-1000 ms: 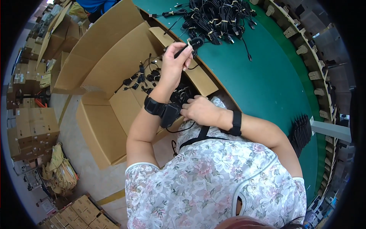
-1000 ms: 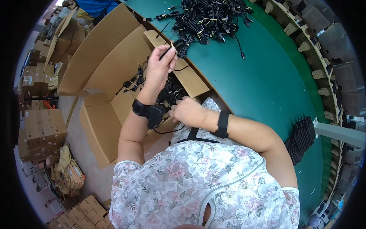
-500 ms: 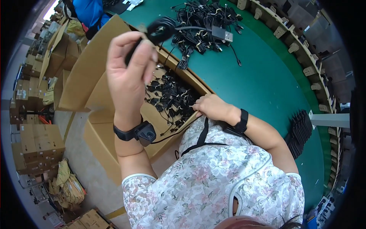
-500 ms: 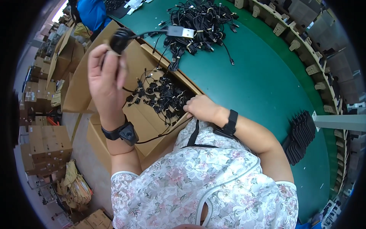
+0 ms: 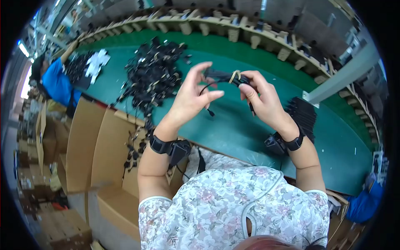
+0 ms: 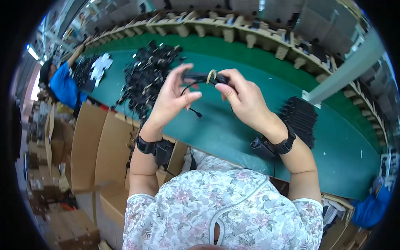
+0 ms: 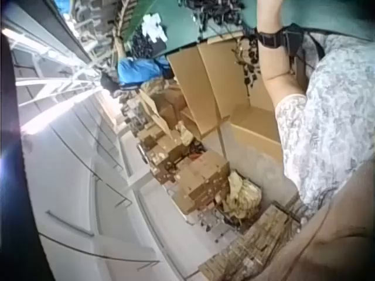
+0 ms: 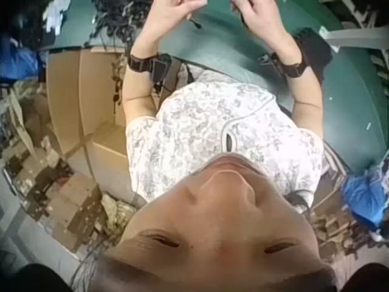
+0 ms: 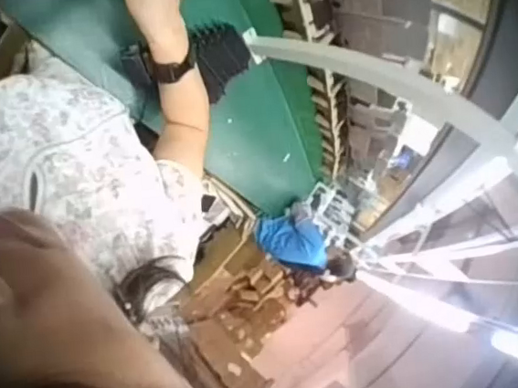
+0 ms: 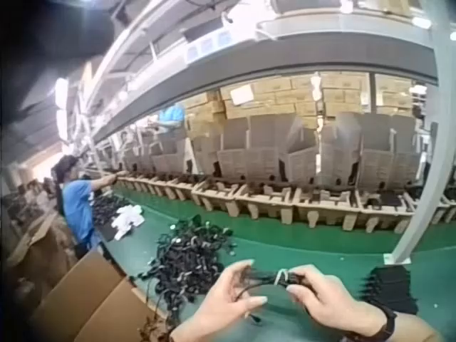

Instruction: The person picks up a black plate and a cable, fits them together by hand, and places the assembly into a tray. After repeating this, the person gathers more cables from a box and places them onto the table to continue the assembly process.

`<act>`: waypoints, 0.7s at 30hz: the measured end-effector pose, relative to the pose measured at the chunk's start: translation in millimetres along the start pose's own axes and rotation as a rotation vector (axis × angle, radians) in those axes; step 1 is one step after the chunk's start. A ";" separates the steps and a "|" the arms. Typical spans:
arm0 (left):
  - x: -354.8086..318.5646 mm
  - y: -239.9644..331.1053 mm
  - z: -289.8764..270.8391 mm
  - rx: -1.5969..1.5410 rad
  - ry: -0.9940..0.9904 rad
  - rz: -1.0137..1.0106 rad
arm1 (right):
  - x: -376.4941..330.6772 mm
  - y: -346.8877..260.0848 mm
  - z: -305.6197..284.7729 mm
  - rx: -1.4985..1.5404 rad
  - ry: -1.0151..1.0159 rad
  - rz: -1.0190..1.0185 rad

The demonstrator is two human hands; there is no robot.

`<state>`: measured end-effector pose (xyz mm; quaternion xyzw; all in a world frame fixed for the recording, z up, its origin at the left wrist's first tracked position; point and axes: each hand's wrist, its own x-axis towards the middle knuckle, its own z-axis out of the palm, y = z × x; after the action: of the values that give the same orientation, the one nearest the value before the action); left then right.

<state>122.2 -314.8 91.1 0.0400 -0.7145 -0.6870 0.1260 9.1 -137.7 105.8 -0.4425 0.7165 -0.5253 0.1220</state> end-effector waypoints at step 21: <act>91.3 -64.1 81.4 -0.508 -0.439 -0.402 | 6.1 54.8 -71.3 -0.894 -0.181 -0.412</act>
<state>7.6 -260.2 36.9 -0.0013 -0.5097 -0.8451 -0.1612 -67.8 -93.3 90.2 -0.6275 0.7559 -0.1396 -0.1242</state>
